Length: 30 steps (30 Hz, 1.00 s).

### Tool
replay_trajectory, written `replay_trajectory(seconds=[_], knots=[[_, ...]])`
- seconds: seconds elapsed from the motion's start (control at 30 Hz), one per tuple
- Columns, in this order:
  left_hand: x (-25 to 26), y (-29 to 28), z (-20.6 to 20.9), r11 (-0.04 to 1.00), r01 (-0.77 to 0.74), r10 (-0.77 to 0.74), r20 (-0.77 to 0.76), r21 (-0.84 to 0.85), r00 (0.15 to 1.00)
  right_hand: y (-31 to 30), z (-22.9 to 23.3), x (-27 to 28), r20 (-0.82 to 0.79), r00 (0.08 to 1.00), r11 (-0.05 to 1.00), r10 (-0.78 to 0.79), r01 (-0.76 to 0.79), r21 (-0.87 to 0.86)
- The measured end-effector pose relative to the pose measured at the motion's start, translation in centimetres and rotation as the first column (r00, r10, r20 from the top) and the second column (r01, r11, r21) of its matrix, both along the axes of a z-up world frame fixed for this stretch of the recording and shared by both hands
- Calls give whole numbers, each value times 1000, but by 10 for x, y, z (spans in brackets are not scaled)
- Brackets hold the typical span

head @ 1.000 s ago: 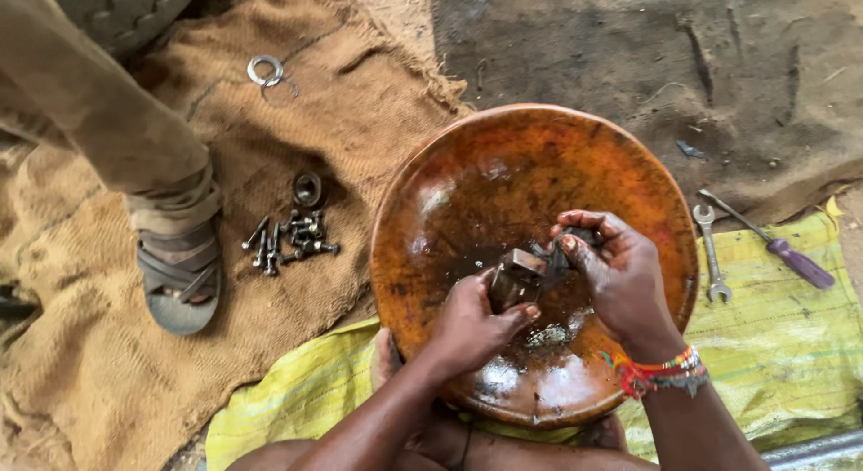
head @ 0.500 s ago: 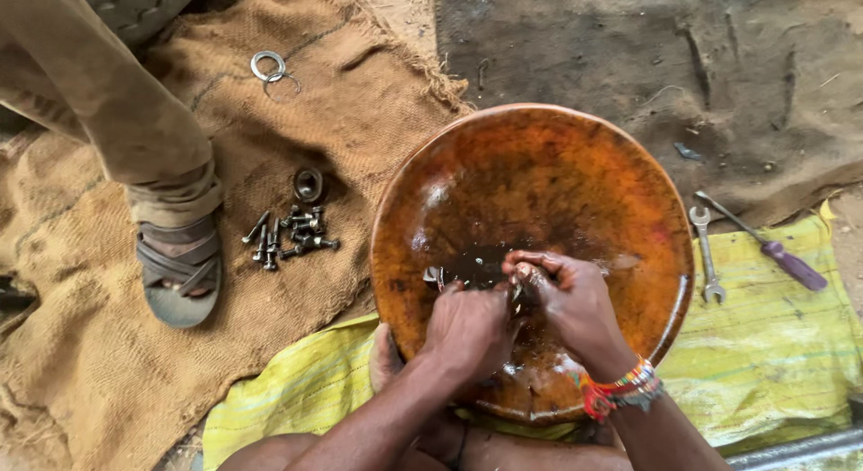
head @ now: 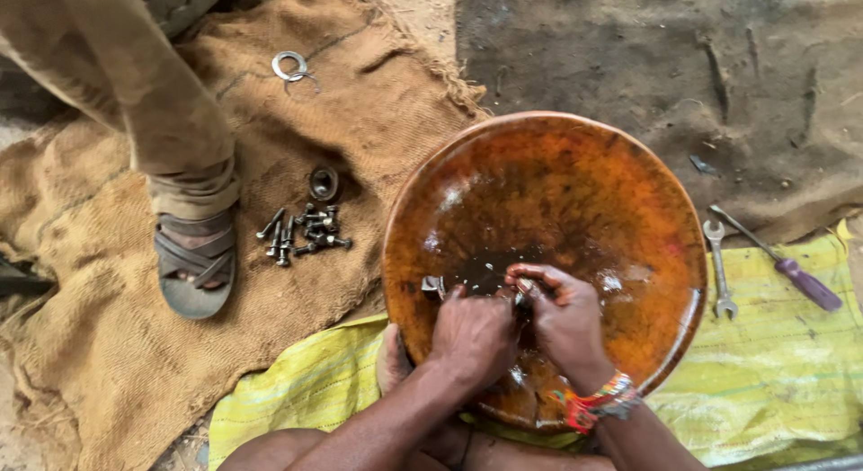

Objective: The person cleans various small mechanical bolts and a larger metal component in a bowl of dark liquid.

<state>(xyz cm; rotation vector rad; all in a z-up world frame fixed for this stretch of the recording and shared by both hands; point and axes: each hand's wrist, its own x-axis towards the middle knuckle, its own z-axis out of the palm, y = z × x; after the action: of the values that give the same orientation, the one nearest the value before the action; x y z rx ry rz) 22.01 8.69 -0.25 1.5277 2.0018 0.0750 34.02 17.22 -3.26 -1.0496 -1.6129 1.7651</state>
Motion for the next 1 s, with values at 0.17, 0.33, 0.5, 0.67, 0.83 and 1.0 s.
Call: replay_trajectory(seconds=[0.17,0.33,0.5,0.67,0.83,1.0], knots=[[8,-9,-5,963,-93,75,80,252,994,10,-3,0,64,990,978,-125,134,-161],[3,3,0,982,-156,140,142,104,980,30,26,11,-213,935,742,-284,73,-667],[-9,-5,16,964,-171,148,121,204,982,2,-2,-5,-215,973,955,-81,15,-295],[-10,-9,43,917,-398,352,459,3,816,12,2,4,-384,919,876,-87,-113,-469],[0,-9,0,840,-537,427,705,-76,567,18,24,9,-361,919,796,-159,-97,-597],[-7,-4,-39,615,-753,452,887,-236,92,-4,28,-8,-323,938,894,-125,-35,-447]])
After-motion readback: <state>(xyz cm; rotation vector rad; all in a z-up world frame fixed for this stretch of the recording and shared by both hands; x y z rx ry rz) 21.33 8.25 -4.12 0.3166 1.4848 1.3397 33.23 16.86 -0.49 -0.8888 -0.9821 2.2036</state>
